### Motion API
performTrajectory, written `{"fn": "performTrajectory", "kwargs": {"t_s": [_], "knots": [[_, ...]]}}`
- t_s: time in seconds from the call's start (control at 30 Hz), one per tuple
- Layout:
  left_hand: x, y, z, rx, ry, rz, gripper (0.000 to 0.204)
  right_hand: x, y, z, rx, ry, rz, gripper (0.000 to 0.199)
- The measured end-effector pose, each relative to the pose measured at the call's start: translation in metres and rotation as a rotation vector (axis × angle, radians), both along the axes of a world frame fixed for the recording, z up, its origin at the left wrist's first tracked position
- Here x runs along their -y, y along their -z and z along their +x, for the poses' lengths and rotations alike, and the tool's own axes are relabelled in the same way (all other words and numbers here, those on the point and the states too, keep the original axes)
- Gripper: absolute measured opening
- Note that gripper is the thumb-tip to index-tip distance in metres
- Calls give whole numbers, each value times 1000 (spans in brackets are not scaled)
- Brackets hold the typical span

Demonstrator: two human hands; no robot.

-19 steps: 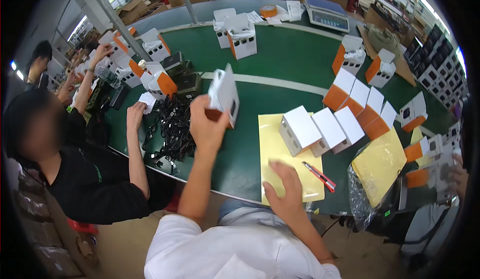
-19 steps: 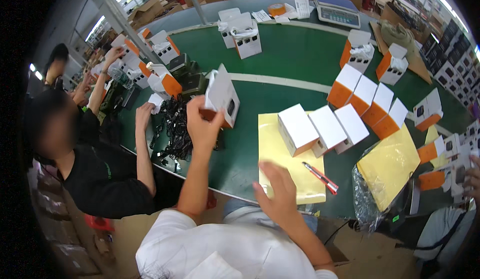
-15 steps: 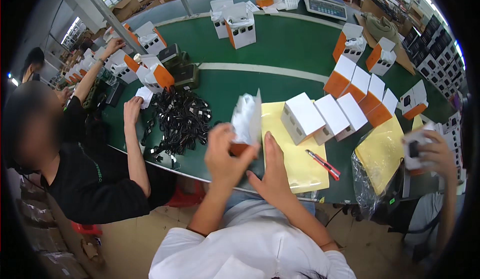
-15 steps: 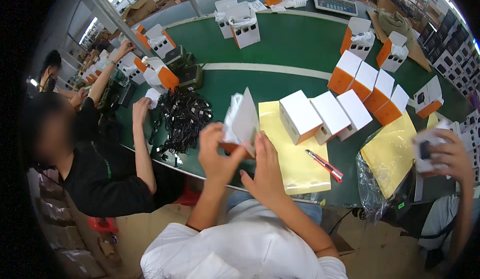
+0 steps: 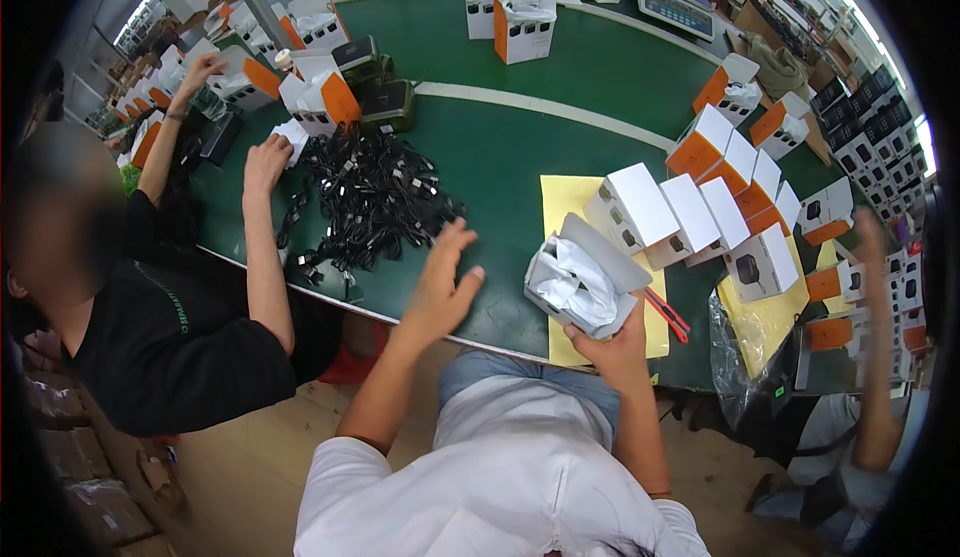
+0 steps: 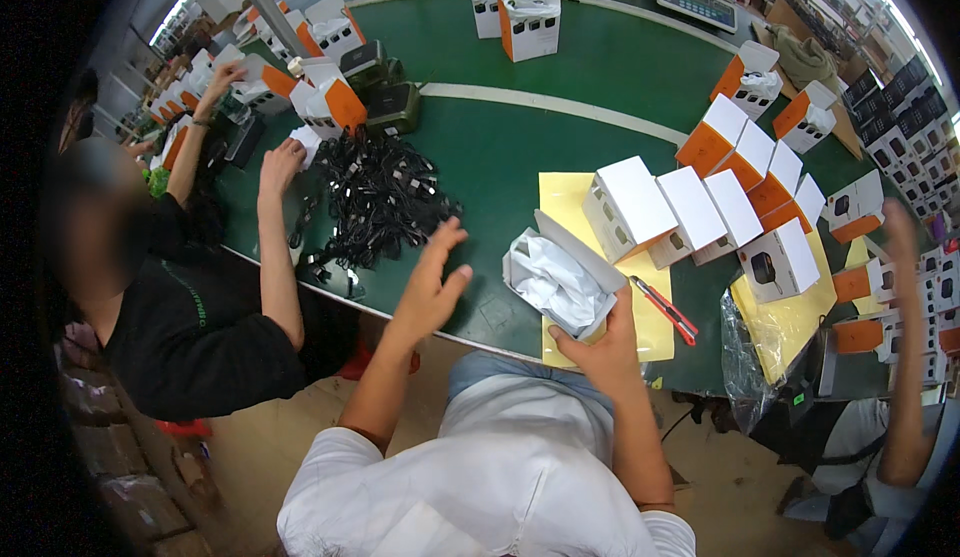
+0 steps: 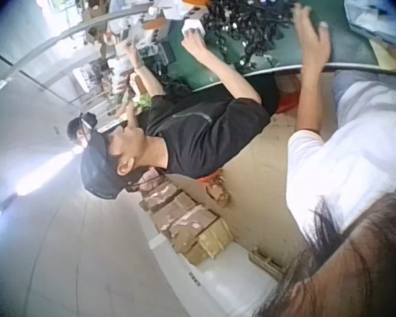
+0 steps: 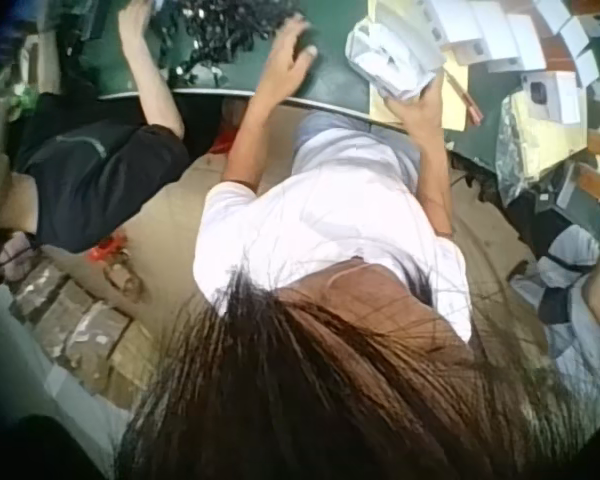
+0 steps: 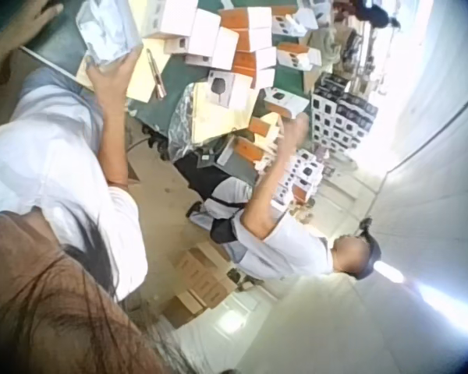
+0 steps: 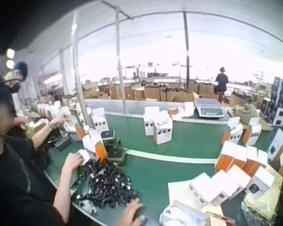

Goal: Assembling product boxes, applying stickers with a cutter, and packing components on a manufacturing production line.

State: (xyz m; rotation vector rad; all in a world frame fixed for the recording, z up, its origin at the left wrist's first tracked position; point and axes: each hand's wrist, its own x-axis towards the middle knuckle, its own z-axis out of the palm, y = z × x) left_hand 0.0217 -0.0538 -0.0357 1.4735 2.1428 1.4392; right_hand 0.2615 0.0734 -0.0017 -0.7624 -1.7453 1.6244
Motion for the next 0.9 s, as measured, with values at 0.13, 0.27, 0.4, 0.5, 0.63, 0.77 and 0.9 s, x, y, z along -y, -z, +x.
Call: {"fn": "performTrajectory", "kwargs": {"t_s": [0.13,0.27,0.4,0.5,0.63,0.77,0.9], "knots": [[2,-47,10,88,6,-29,44,-20,15,22,100,-79,-5,95],[-26,-88,27,-157,255,184,44,-16,-9,16,17,-115,-153,107],[-49,-101,23,-820,482,168,29,-18,-12,16,30,-141,-154,111],[-58,-119,33,-1025,684,148,29,-17,-2,21,60,-129,-16,106],[-63,-115,44,-991,881,-62,25,-2,12,17,39,208,595,96],[-66,-121,56,-782,930,-118,29,-2,22,20,-46,136,726,71],[-57,-105,63,-1042,738,121,30,-11,5,22,-12,122,674,60]]}}
